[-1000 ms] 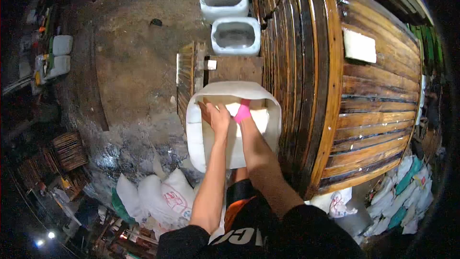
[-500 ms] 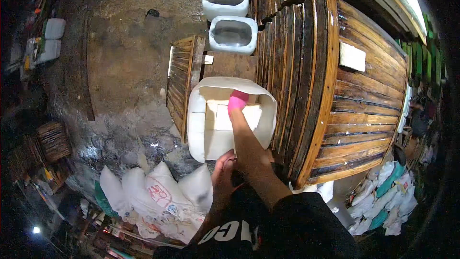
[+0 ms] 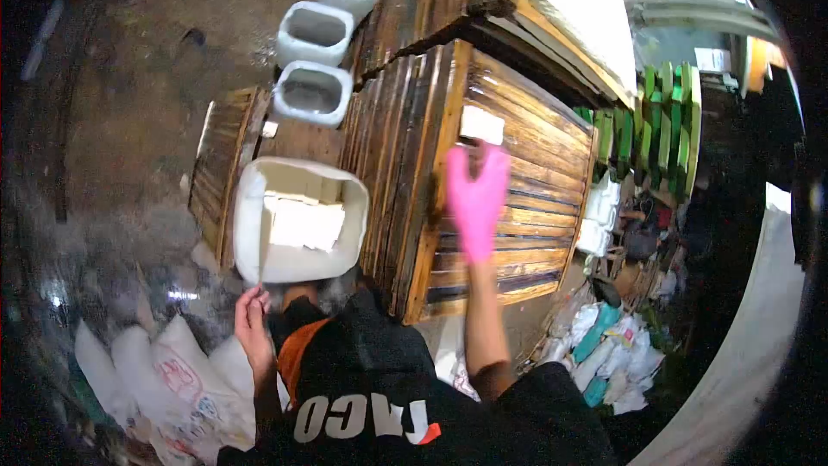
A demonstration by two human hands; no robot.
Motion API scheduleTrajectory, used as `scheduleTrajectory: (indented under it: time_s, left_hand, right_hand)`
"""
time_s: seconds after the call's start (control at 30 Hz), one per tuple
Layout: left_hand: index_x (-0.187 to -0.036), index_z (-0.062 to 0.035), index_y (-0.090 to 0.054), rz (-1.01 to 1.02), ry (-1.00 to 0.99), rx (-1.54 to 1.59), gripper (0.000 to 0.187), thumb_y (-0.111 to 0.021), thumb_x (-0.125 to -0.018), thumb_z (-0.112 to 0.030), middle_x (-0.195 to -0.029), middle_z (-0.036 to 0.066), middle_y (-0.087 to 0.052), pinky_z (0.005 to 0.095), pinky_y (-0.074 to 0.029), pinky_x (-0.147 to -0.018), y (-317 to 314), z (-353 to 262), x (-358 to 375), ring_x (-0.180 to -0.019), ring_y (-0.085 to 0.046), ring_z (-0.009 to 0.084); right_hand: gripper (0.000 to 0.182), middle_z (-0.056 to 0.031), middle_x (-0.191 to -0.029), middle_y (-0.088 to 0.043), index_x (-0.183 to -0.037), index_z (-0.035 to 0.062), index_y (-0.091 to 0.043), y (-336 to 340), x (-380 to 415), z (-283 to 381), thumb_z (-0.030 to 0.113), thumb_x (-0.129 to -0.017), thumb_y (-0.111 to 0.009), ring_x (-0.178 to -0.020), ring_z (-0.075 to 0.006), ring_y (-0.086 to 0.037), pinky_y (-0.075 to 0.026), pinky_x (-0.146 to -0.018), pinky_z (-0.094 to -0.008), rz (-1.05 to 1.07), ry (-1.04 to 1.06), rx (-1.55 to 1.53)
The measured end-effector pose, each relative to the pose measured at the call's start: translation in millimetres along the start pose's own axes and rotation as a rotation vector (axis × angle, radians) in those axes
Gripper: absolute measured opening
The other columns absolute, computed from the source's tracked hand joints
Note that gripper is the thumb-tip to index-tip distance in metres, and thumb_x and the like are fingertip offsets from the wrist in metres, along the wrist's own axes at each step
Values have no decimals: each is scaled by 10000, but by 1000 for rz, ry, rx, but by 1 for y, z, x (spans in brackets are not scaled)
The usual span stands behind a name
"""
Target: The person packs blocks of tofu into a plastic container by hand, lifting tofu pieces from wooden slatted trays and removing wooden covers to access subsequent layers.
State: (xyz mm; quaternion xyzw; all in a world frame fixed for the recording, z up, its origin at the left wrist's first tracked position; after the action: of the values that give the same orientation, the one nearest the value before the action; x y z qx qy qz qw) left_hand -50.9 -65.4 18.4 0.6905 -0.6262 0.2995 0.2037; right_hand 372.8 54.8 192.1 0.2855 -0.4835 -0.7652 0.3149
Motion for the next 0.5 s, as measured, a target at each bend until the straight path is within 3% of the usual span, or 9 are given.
scheduleTrajectory:
  time_s: [0.03, 0.07, 0.1, 0.13, 0.17, 0.3, 0.43, 0.5]
  left_hand:
    - [-1223, 22, -518, -9, 20, -6, 313, -430, -996, -175, -1225, 117, -549, 309, -423, -933, 2, -1, 2, -1080, -539, 177]
    - [-1233, 20, -517, 20, -8, -9, 356, -440, -992, -231, -1234, 117, -546, 336, -410, -963, 4, -2, 4, -1126, -533, 195]
    - [-1228, 15, -523, 64, -124, 52, 388, -458, -979, -274, -1221, 113, -556, 349, -412, -967, -1, -16, 10, -1119, -545, 205]
    - [-1224, 17, -526, 8, -48, 16, 399, -465, -971, -285, -1215, 112, -563, 347, -419, -960, 9, 0, 6, -1114, -551, 205]
    - [-1219, 19, -529, -42, 27, -14, 410, -472, -964, -296, -1209, 111, -569, 345, -425, -954, 18, 18, 1, -1108, -557, 206]
    - [-1190, -20, -544, -115, -20, -28, 378, -472, -974, -322, -1196, 105, -586, 319, -457, -907, 33, 18, 5, -1076, -593, 215]
    - [-1194, -32, -533, -158, 6, -3, 374, -453, -984, -330, -1228, 112, -570, 338, -450, -927, 49, 39, 10, -1097, -585, 232]
    - [-1214, -14, -526, -210, -8, 15, 376, -450, -982, -300, -1209, 124, -581, 356, -464, -933, 59, 45, 15, -1079, -592, 232]
  right_hand:
    - [600, -236, -1112, -535, -1239, 26, -512, 2, -27, -24, 414, -809, -667, -1053, -366, -529, -434, -887, -475, -103, 14, 85]
    - [748, -264, -1162, -521, -1306, 42, -480, -7, -49, -47, 524, -771, -683, -1119, -387, -510, -423, -939, -471, 40, -210, 220]
    - [791, -267, -1191, -526, -1304, 63, -492, -20, -69, -61, 588, -744, -682, -1153, -403, -505, -428, -958, -453, 47, -162, 198]
    - [777, -270, -1186, -540, -1261, 67, -544, -39, -84, -71, 622, -732, -672, -1150, -407, -516, -438, -955, -442, 119, -99, 257]
    - [703, -257, -1120, -567, -1179, 63, -603, -50, -89, -71, 594, -728, -699, -1084, -391, -551, -453, -923, -439, 107, 1, 258]
    - [487, -196, -1030, -579, -1047, 69, -634, -49, -90, -64, 401, -716, -768, -964, -337, -574, -469, -857, -409, 70, 158, 221]
    - [322, -135, -998, -594, -1001, 75, -629, -36, -76, -48, 279, -763, -701, -926, -274, -582, -483, -814, -370, 218, 249, 256]
    - [257, -95, -1040, -610, -987, 61, -613, -41, -69, -83, 180, -762, -648, -928, -211, -586, -497, -782, -339, 478, -139, -128]
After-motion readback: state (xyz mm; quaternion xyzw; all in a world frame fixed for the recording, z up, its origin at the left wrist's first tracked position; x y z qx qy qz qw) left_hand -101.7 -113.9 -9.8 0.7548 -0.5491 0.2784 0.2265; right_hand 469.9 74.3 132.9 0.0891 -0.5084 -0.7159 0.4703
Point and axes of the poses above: each hand's wrist, its own x-axis away from the middle knuckle, its own y-axis out of the back of the hand, z = x × y, the point moved 9 cm from there along -x, towards the middle knuckle
